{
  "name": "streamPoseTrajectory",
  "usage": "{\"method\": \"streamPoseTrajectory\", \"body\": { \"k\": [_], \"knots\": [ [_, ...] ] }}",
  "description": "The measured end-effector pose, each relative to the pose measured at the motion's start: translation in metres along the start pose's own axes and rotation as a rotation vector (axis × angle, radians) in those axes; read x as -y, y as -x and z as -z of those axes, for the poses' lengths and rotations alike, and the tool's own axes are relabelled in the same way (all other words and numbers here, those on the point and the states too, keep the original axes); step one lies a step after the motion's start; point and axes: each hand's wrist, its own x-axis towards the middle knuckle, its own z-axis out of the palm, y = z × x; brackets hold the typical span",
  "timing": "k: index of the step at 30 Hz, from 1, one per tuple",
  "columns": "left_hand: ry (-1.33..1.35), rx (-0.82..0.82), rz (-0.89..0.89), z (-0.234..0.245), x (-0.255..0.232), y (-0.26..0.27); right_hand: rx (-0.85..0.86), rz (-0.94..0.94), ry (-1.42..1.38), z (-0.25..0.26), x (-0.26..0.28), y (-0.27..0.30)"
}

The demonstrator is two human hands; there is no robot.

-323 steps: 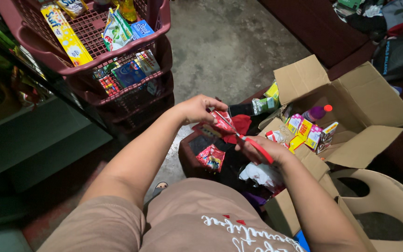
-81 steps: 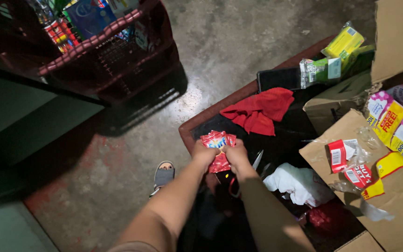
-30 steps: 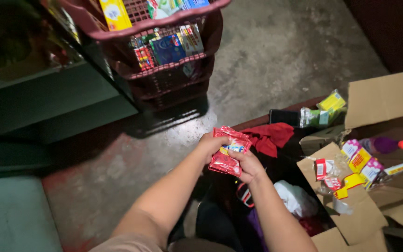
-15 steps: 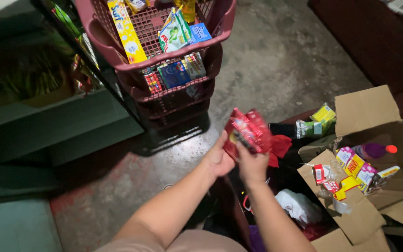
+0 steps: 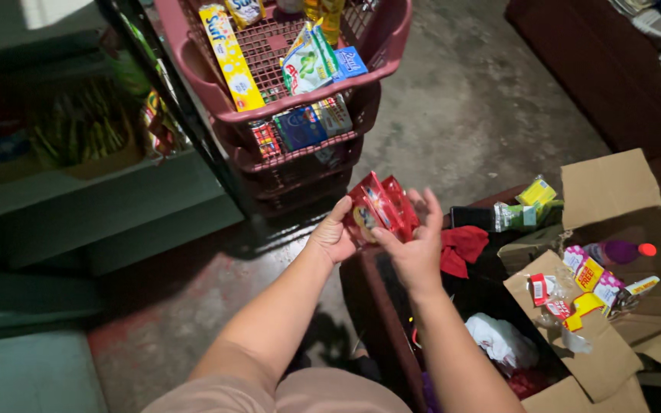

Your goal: The person uses red scissors to cut open a red snack packet, then places the cut pieces into a maroon plastic basket. The person then sorts various snack packets and boxes from a cardboard box onto a table.

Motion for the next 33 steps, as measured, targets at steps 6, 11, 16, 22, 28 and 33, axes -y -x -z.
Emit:
{"method": "streamPoseTrajectory", "body": {
  "k": [6,11,16,22,28,33],
  "knots": [
    [-0.134,-0.06,-0.096,0.001,-0.017,0.016,0.163,0.085,0.657,-0.021,0.01,-0.011],
    [-0.062,-0.009,-0.101,0.018,-0.02,0.017,0.108,0.084,0.814,-0.039,0.008,-0.015],
    [-0.114,-0.397,-0.076,0.039,-0.023,0.016,0.233,0.075,0.875,-0.05,-0.003,-0.019],
    [-0.155,-0.38,-0.098,0.068,-0.028,0.015,0.17,0.128,0.858,-0.065,-0.022,-0.028],
    [-0.184,-0.374,-0.095,0.083,-0.049,0.012,0.158,0.103,0.832,-0.08,-0.041,-0.04],
    [-0.278,-0.663,-0.094,0.083,-0.067,-0.003,0.014,-0.143,0.735,-0.09,-0.063,-0.047]
  ]
}}
